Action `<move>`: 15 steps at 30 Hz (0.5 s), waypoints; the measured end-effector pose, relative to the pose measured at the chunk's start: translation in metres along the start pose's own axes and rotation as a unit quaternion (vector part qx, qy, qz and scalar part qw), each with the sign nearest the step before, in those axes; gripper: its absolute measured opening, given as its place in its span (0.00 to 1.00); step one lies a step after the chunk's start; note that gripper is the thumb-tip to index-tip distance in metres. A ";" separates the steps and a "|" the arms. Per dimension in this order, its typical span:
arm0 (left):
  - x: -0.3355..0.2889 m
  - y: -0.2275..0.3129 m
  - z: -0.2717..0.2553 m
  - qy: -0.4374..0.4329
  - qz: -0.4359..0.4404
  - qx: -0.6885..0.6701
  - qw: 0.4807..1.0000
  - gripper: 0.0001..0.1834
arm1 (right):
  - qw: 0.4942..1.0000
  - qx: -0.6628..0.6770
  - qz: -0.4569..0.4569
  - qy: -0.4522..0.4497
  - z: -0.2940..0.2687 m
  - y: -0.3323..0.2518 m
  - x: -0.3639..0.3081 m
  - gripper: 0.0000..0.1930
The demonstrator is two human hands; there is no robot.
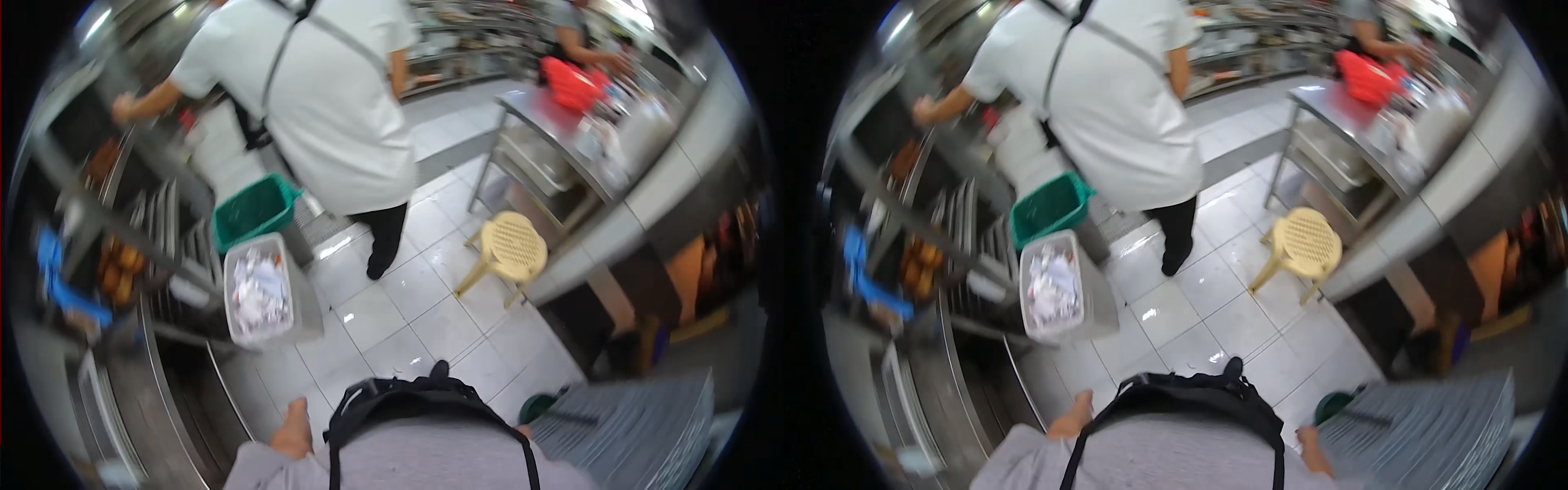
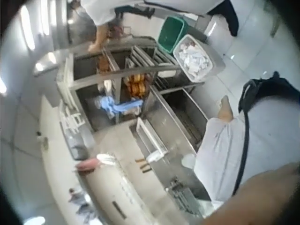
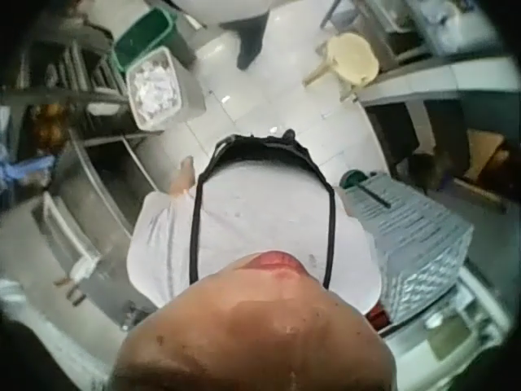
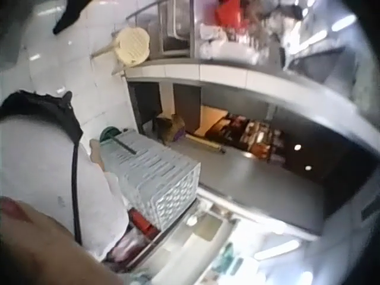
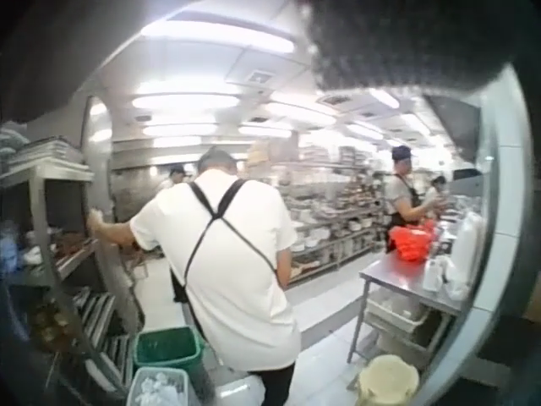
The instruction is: Washing and rinsing bowls and bamboo steamers in a commercial kitchen sink using a spray nozzle and sponge.
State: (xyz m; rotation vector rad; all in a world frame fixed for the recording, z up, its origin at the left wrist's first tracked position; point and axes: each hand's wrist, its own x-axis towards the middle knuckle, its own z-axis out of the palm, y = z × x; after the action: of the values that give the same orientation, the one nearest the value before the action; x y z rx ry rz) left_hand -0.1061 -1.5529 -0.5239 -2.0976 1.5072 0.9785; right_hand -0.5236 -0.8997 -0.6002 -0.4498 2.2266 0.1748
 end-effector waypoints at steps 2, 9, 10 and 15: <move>-0.021 0.029 0.011 -0.027 -0.007 0.072 0.997 0.27 | 0.993 -0.064 -0.079 0.054 -0.059 0.047 0.076 0.20; -0.182 0.068 0.012 0.158 -0.237 -0.012 0.959 0.27 | 0.830 0.520 0.201 -0.030 -0.263 -0.104 0.209 0.25; -0.209 0.047 0.021 0.165 -0.281 -0.009 0.945 0.26 | 0.823 0.533 0.196 -0.032 -0.306 -0.130 0.239 0.27; -0.284 -0.013 0.068 0.166 -0.389 0.031 0.906 0.22 | 0.800 0.593 0.041 -0.079 -0.412 -0.144 0.442 0.44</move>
State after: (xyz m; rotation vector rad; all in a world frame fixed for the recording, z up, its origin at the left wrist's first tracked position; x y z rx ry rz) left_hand -0.1676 -1.3142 -0.3675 -2.5613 0.6508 0.2767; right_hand -1.0237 -1.2603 -0.6720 0.3535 1.7487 -1.0597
